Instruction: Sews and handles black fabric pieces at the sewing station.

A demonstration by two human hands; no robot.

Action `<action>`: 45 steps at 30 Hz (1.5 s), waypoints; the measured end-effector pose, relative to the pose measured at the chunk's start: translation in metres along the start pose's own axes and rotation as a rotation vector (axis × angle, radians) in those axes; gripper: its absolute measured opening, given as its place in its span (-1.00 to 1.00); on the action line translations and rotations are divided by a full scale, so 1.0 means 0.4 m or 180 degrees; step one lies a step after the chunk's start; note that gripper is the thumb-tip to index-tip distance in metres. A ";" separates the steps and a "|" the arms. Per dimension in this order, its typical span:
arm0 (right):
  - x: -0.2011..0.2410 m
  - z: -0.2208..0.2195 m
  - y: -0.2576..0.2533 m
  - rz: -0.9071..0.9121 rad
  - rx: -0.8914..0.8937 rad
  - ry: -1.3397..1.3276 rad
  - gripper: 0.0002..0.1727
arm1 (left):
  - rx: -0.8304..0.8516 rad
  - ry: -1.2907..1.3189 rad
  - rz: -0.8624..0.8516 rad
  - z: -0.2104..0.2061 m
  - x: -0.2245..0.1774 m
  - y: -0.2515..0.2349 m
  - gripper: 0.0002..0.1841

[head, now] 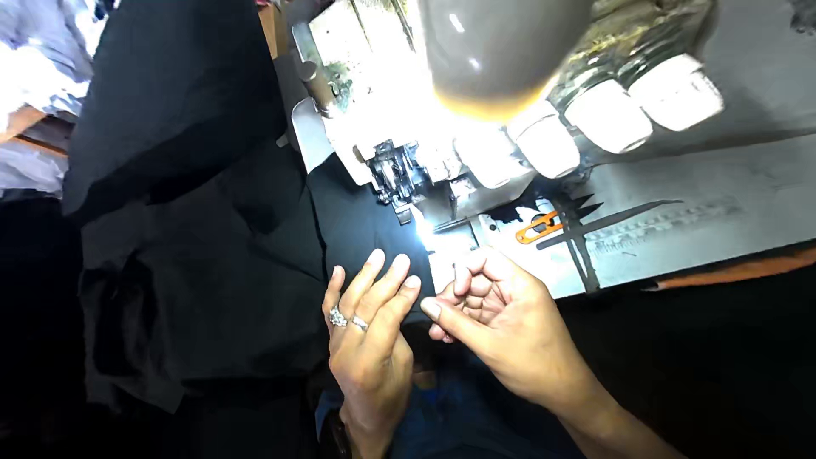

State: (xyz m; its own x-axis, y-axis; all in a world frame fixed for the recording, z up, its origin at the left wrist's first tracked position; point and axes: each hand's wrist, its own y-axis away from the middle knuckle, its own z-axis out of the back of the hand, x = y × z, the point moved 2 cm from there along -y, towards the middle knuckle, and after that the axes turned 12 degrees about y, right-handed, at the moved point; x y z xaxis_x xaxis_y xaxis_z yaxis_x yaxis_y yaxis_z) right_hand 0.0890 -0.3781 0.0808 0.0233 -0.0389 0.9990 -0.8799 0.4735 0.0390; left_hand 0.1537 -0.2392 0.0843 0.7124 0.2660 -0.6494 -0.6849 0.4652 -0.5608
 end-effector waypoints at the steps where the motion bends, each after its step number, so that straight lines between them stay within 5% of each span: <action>1: 0.003 0.000 -0.013 0.0096 -0.0016 0.0101 -0.80 | 0.0013 -0.0032 -0.0004 0.000 0.006 -0.013 -0.67; 12: 0.008 0.000 -0.047 0.0524 -0.0333 0.0803 -0.89 | 0.0414 -0.0457 0.0281 0.015 0.057 -0.139 -0.59; 22: -0.012 0.047 0.002 0.0326 0.0089 0.0646 -0.89 | 0.0329 -0.0878 0.0454 0.065 -0.022 -0.058 -0.58; 28: -0.024 0.050 -0.052 0.0087 -0.0219 0.1034 -0.77 | 0.0937 -0.0199 0.0283 -0.070 -0.072 -0.018 -0.77; 32: 0.000 0.062 -0.045 0.0080 -0.0292 0.0944 -0.91 | 0.0904 -0.0062 0.0296 0.036 -0.090 -0.047 -0.71; 35: 0.016 0.070 -0.007 0.0366 -0.0225 0.1020 -0.89 | 0.1350 -0.0434 -0.0061 0.138 -0.009 -0.101 -0.68; 38: 0.037 0.069 0.043 0.0730 0.0046 0.1070 -0.87 | 0.1734 -0.0103 0.0053 0.198 0.067 -0.120 -0.79; 45: 0.056 0.060 0.062 0.0554 0.1672 0.1010 -0.50 | 0.1524 0.0806 0.0430 0.275 0.005 -0.082 -0.89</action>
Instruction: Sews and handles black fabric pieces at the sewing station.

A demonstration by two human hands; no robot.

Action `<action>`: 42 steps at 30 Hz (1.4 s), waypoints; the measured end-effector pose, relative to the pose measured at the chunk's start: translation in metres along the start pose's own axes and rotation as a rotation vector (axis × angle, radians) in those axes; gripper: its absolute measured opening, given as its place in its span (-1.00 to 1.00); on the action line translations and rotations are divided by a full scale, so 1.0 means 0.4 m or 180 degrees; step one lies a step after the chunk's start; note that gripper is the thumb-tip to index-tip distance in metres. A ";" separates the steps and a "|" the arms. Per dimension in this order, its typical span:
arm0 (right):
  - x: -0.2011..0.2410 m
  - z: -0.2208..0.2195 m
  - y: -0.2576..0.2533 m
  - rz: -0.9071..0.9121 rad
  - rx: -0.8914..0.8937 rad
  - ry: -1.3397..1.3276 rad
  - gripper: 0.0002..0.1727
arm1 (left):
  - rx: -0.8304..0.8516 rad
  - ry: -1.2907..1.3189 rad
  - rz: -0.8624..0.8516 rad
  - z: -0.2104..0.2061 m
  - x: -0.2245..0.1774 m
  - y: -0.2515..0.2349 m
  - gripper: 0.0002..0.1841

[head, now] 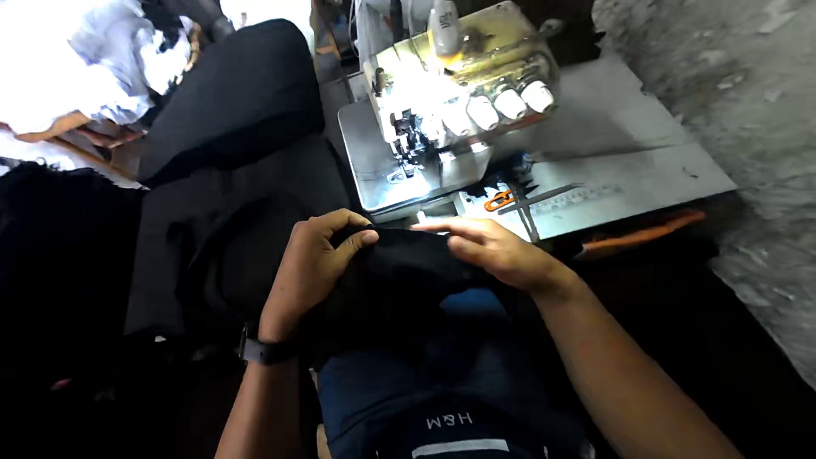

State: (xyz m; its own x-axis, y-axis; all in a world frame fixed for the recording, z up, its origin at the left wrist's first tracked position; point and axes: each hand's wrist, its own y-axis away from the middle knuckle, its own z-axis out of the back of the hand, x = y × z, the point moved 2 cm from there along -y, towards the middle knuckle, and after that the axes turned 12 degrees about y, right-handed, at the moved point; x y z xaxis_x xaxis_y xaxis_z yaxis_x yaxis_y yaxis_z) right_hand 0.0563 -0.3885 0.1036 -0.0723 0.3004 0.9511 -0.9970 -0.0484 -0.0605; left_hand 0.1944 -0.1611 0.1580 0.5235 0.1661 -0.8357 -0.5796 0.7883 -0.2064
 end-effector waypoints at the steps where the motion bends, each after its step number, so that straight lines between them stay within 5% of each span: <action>1: 0.021 -0.013 -0.024 0.0008 0.0018 0.0234 -0.50 | -0.0007 0.0093 0.0048 -0.008 -0.005 0.002 -0.90; 5: 0.059 -0.062 -0.061 -0.0053 -0.0348 0.0773 -0.86 | -0.0541 0.0354 0.0311 -0.012 -0.003 0.026 -0.87; 9: 0.046 -0.070 -0.048 -0.0257 -0.0097 -0.0304 -0.89 | -0.0774 0.0455 0.0500 -0.022 0.000 0.057 -0.95; 14: 0.032 -0.124 -0.058 -0.0216 -0.0440 -0.0145 -0.82 | -0.0807 -0.0417 0.0594 -0.028 0.012 0.075 -0.91; 17: -0.041 -0.169 -0.027 -0.0750 -0.0104 0.0388 -0.64 | -0.0637 -0.1301 0.0339 -0.082 -0.011 0.037 -0.79; 21: -0.048 -0.191 0.012 -0.0288 -0.1100 0.0737 -0.80 | 0.0327 -0.0980 -0.0358 -0.272 -0.117 -0.109 -0.87; 24: -0.055 -0.192 0.032 -0.0084 -0.1625 0.1044 -0.70 | 0.1306 -0.1024 -0.0252 -0.443 -0.072 -0.268 -0.82; 30: -0.092 -0.185 0.034 -0.0642 -0.1463 0.0800 -0.57 | 0.1447 -0.1546 0.0230 -0.582 -0.013 -0.384 -0.73; 36: -0.048 -0.164 0.024 -0.1038 -0.1297 0.0782 -0.57 | 0.1529 -0.1451 0.0973 -0.496 -0.079 -0.334 -0.54; 39: -0.073 -0.164 -0.009 -0.0969 -0.1429 0.0321 -0.63 | 0.1497 -0.0670 0.0679 -0.328 -0.137 -0.229 -0.71; 42: -0.106 -0.174 -0.019 -0.0664 -0.1504 -0.0420 -0.69 | 0.1122 0.0336 0.0439 -0.127 -0.135 -0.117 -0.65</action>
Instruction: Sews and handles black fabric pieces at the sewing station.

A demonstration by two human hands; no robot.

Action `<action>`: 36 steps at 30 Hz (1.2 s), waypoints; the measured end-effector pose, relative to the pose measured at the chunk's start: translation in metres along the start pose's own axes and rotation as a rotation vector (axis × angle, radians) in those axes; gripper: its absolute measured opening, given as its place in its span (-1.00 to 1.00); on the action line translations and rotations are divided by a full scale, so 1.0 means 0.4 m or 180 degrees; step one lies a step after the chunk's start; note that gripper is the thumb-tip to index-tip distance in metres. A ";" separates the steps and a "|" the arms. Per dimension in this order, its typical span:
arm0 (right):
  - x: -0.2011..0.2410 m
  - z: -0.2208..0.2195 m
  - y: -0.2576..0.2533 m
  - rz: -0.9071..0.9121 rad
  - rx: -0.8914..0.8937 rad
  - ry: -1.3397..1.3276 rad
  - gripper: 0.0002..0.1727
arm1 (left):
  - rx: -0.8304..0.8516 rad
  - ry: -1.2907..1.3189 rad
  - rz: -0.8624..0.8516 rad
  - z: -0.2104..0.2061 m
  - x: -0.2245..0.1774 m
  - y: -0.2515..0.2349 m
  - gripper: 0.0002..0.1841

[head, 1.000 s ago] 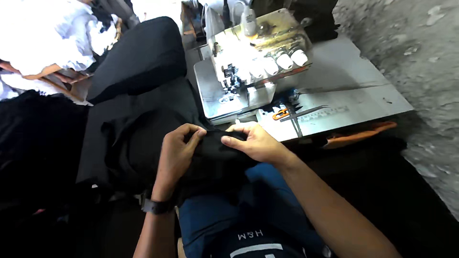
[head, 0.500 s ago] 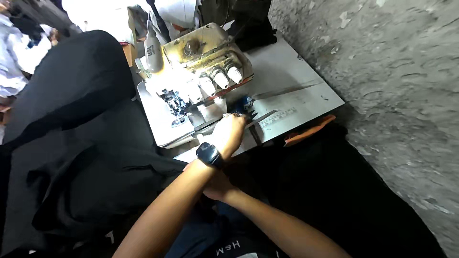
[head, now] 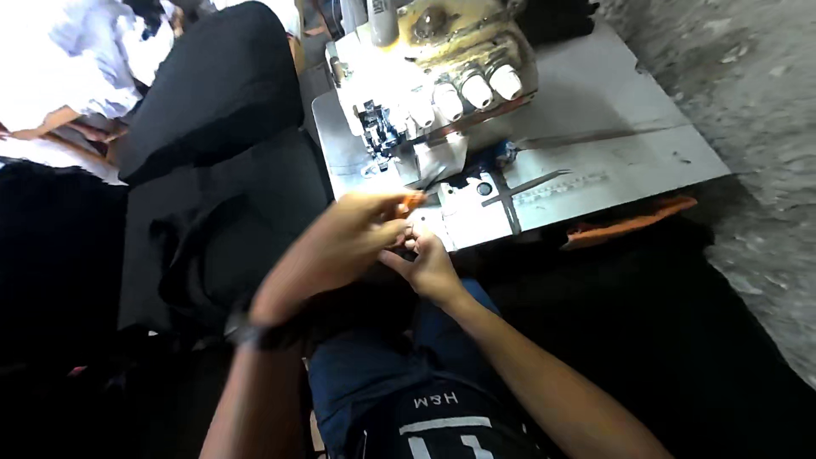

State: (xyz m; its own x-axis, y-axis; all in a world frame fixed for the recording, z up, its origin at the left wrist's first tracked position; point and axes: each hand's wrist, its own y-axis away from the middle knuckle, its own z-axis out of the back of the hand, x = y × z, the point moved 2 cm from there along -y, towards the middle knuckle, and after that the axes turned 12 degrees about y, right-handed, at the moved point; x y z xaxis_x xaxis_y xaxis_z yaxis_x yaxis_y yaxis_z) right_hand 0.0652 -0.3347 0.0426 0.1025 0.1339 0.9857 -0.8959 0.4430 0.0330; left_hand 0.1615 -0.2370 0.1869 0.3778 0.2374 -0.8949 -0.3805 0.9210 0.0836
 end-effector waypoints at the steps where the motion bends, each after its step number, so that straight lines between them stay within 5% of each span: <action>1: -0.001 -0.003 -0.002 0.0093 0.0025 -0.0299 -0.72 | -0.0165 0.0456 -0.0009 0.044 0.017 0.065 -0.65; 3: 0.008 -0.009 -0.001 0.0307 0.0039 -0.0475 -0.80 | -0.0629 0.1261 0.0045 0.089 0.064 0.186 -0.66; 6: 0.033 -0.018 0.006 0.0547 0.0135 -0.0174 -0.91 | -0.1159 0.1330 0.0080 0.076 0.123 0.284 -0.62; 14: 0.103 -0.058 0.021 0.0931 0.0047 0.0386 -0.77 | -0.2024 -0.0938 -0.0078 0.018 0.124 0.297 -0.73; 21: 0.131 -0.066 0.038 0.1019 -0.0268 0.0559 -0.60 | -0.1840 -0.1944 -0.0345 0.013 0.125 0.257 -0.74; 36: 0.139 -0.069 0.048 0.1404 -0.0289 0.0774 -0.62 | -0.1514 -0.2187 -0.0397 0.008 0.116 0.227 -0.78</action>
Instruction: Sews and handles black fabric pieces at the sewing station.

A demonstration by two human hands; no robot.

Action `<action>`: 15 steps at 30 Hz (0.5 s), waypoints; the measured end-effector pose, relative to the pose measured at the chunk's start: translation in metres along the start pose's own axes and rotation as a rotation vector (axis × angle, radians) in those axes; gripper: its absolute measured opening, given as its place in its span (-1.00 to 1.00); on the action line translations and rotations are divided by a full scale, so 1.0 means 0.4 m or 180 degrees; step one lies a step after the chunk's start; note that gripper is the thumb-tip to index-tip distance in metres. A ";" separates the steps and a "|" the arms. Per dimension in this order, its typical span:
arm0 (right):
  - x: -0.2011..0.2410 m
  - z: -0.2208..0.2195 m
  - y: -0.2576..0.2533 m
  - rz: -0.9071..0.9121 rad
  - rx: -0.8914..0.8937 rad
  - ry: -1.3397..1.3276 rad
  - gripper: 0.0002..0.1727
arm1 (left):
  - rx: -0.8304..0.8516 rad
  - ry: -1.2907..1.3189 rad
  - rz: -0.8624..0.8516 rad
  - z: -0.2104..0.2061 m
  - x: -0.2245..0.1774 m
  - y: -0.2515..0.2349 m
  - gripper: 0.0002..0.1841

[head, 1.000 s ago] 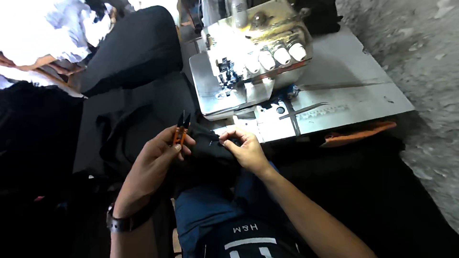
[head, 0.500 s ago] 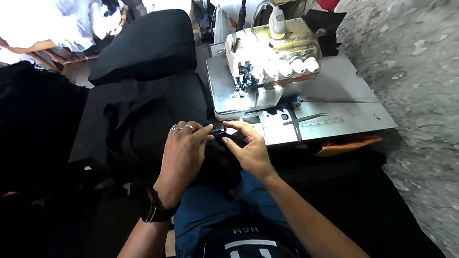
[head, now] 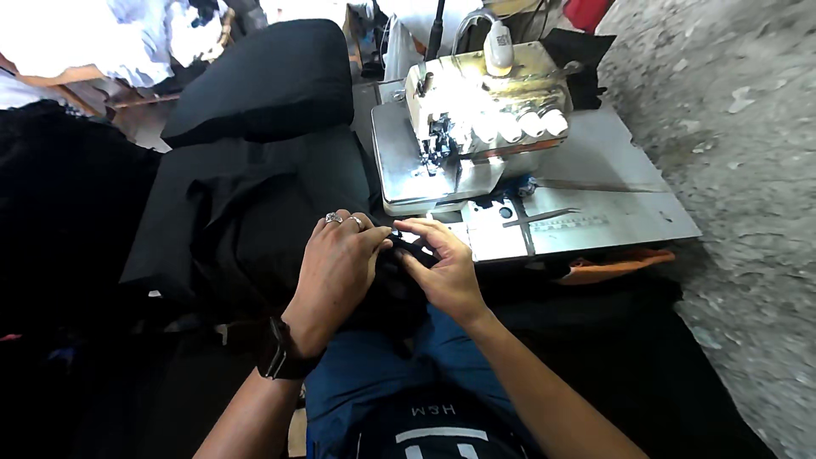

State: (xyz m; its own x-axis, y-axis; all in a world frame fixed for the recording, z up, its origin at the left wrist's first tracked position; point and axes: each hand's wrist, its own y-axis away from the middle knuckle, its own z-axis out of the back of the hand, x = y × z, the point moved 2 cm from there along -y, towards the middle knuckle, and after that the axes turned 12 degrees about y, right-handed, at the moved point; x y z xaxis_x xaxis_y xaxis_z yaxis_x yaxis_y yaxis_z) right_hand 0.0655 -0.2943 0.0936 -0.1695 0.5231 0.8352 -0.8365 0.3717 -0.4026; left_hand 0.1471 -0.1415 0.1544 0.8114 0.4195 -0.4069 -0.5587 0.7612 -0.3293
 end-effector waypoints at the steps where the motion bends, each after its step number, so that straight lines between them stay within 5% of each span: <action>1: -0.001 0.001 0.000 -0.0001 0.0001 -0.0002 -0.62 | 0.0007 -0.0006 -0.0010 -0.002 -0.001 -0.002 -0.78; 11: -0.009 0.013 0.007 -0.0105 0.0013 -0.0027 -0.58 | -0.0027 0.0154 0.0217 0.001 0.007 0.004 -0.80; 15: -0.010 0.029 0.007 -0.0332 -0.0018 -0.0125 -0.55 | -0.0320 0.0351 0.0418 0.032 0.012 0.025 -0.64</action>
State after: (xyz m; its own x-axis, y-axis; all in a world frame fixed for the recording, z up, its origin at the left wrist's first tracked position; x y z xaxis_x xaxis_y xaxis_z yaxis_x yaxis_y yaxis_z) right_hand 0.0578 -0.3045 0.0934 -0.1021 0.4511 0.8866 -0.8477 0.4270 -0.3149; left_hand 0.1477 -0.1256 0.1598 0.7098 0.4509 -0.5411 -0.6772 0.6480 -0.3484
